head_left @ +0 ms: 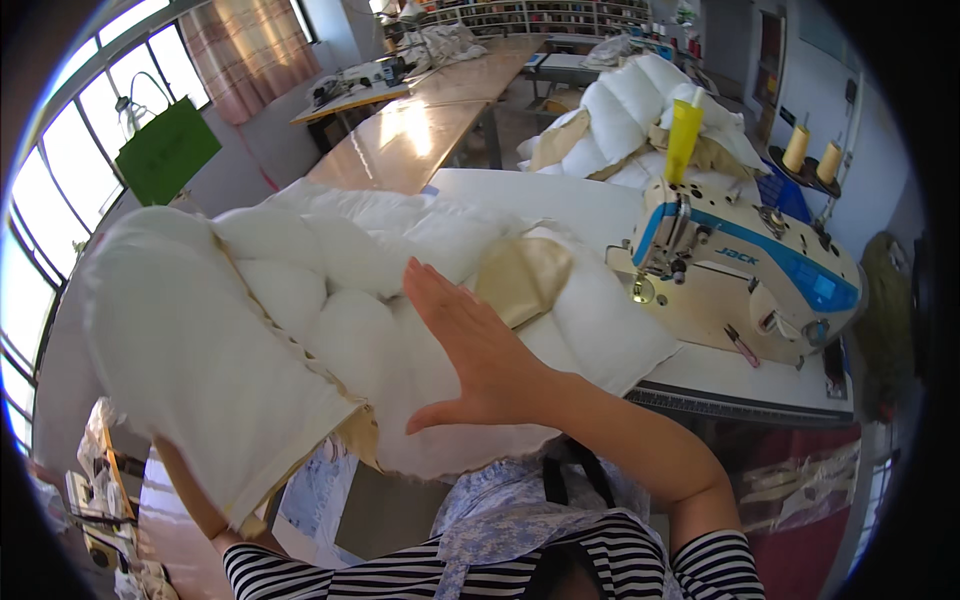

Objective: The person sews a beige puffer jacket using a sewing machine. They guide the fabric under the needle, align seams, and adjust the jacket as it moves through the machine. The person occasionally lifts and repositions the jacket to continue stitching different sections.

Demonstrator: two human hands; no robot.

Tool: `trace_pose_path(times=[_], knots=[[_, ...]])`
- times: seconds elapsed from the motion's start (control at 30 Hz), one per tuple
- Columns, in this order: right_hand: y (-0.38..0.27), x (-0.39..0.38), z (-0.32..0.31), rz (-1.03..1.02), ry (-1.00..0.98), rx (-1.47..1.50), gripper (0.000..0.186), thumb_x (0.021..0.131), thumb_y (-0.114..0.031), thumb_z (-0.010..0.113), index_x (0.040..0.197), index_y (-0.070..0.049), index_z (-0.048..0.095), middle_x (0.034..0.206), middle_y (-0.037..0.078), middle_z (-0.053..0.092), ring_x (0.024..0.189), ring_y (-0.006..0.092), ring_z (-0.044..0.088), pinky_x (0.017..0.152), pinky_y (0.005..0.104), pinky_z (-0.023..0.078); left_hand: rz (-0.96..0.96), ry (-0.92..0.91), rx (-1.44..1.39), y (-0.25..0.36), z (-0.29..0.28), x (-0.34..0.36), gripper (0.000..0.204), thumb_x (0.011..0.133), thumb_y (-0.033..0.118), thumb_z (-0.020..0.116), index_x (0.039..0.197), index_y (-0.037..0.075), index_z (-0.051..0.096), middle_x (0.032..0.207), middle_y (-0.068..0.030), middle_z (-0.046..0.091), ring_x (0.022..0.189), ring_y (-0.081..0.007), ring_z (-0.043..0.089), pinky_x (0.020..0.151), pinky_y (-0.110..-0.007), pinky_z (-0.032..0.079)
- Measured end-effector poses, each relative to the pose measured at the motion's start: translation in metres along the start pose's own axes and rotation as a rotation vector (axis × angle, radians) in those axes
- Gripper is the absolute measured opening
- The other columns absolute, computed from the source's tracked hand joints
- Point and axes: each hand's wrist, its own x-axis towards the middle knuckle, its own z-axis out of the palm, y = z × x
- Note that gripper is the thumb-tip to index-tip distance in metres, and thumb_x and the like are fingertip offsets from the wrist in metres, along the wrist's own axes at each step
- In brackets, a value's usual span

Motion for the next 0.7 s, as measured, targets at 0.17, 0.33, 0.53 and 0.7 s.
trace_pose_path(times=[0.17,0.33,0.53,0.7], knots=[[-0.021,0.081,-0.004,-0.176,0.217,0.01,0.103,0.083,-0.021,0.071,0.158,0.003,0.006,0.166,0.021,0.005,0.154,0.038,0.01,0.116,0.0604,0.023,0.194,-0.174,-0.265,0.09,0.025,0.018,0.094,0.085,0.046,0.065,0.158,0.008,0.019,0.151,-0.0226,0.042,0.141,-0.0364,0.039,0.115,-0.049,0.03],[-0.016,0.095,0.004,-0.091,0.346,0.23,0.09,0.084,-0.022,0.07,0.152,0.001,0.016,0.153,0.021,0.021,0.14,0.0377,0.024,0.109,0.0552,0.03,0.408,-0.34,-0.504,0.162,0.088,0.026,0.097,0.088,0.056,0.06,0.159,0.008,0.013,0.153,-0.0229,0.04,0.142,-0.0348,0.038,0.117,-0.048,0.028],[0.006,0.092,0.0,0.021,0.478,0.347,0.075,0.086,-0.023,0.069,0.146,-0.002,0.028,0.138,0.021,0.04,0.123,0.0372,0.041,0.101,0.0488,0.039,0.772,-0.23,-0.521,0.216,0.113,0.013,0.103,0.092,0.067,0.054,0.161,0.007,0.006,0.155,-0.0231,0.037,0.144,-0.0329,0.036,0.119,-0.047,0.025],[0.026,0.087,-0.03,0.078,0.604,0.46,0.063,0.088,-0.023,0.068,0.14,-0.005,0.038,0.125,0.021,0.056,0.109,0.0368,0.056,0.094,0.0436,0.047,0.46,-0.305,-0.113,0.123,0.106,-0.054,0.108,0.087,0.076,0.052,0.156,-0.001,0.021,0.151,-0.0235,0.038,0.143,-0.0329,0.033,0.118,-0.046,0.023]])
